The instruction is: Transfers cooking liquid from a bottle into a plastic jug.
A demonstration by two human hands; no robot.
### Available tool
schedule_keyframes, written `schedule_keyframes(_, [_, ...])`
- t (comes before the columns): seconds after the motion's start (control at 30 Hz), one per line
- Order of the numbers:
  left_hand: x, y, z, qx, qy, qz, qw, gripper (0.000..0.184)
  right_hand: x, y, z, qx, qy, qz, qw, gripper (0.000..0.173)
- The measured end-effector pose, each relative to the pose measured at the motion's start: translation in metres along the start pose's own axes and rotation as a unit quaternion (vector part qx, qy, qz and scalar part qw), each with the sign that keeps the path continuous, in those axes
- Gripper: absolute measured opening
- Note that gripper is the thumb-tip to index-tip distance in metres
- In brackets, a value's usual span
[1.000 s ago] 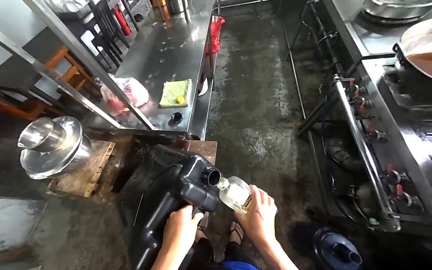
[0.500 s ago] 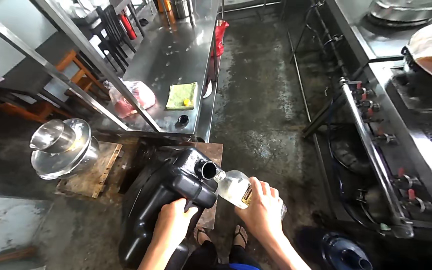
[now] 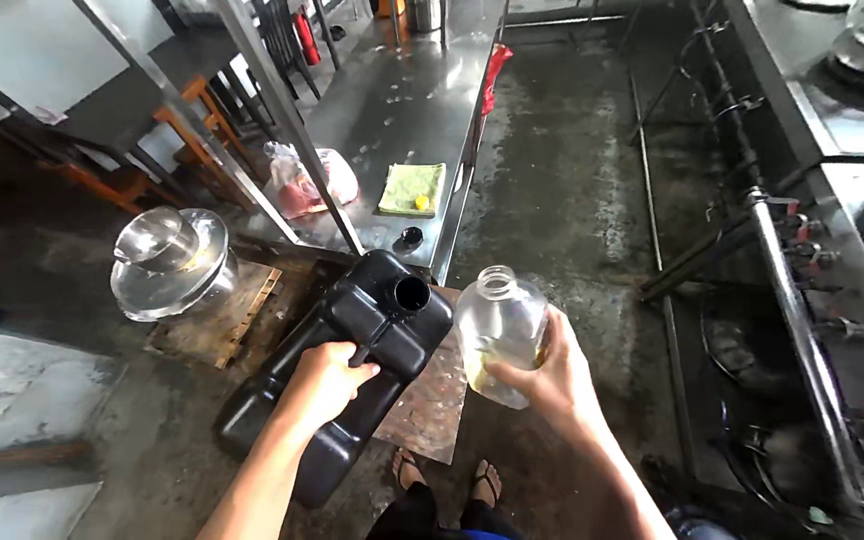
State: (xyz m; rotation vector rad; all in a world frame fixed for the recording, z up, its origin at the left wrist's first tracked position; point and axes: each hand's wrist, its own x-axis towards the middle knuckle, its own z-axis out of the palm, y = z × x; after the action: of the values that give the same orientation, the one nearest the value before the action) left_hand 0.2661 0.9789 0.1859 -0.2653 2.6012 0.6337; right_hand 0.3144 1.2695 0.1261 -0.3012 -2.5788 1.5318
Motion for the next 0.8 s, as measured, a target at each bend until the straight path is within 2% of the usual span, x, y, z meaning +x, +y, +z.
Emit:
schedule_keyframes(0.27, [0.022, -0.010, -0.026, 0.018, 0.006, 0.008, 1.000, 0.033, 0.004, 0.017, -0.016, 0.120, -0.020, -0.020, 0.992, 0.106])
schedule_keyframes(0.43, [0.020, -0.013, -0.027, -0.001, 0.024, 0.017, 1.000, 0.034, -0.010, 0.032, -0.019, 0.222, 0.010, 0.012, 0.975, 0.093])
schedule_keyframes(0.53, [0.021, -0.012, -0.025, -0.011, 0.020, 0.012, 1.000, 0.035, -0.008, 0.081, -0.015, 0.309, -0.016, -0.075, 0.948, 0.084])
schedule_keyframes(0.57, [0.021, -0.011, -0.023, -0.014, 0.019, 0.011, 1.000, 0.035, -0.009, 0.087, -0.013, 0.333, -0.006, -0.069, 0.940, 0.077])
schedule_keyframes(0.7, [0.017, -0.008, -0.019, -0.003, 0.009, 0.011, 1.000, 0.033, -0.012, 0.091, -0.009, 0.380, -0.012, -0.051, 0.923, 0.081])
schedule_keyframes(0.8, [0.012, -0.007, -0.012, -0.006, 0.011, 0.014, 1.000, 0.034, -0.011, 0.103, -0.008, 0.363, -0.013, -0.055, 0.930, 0.084])
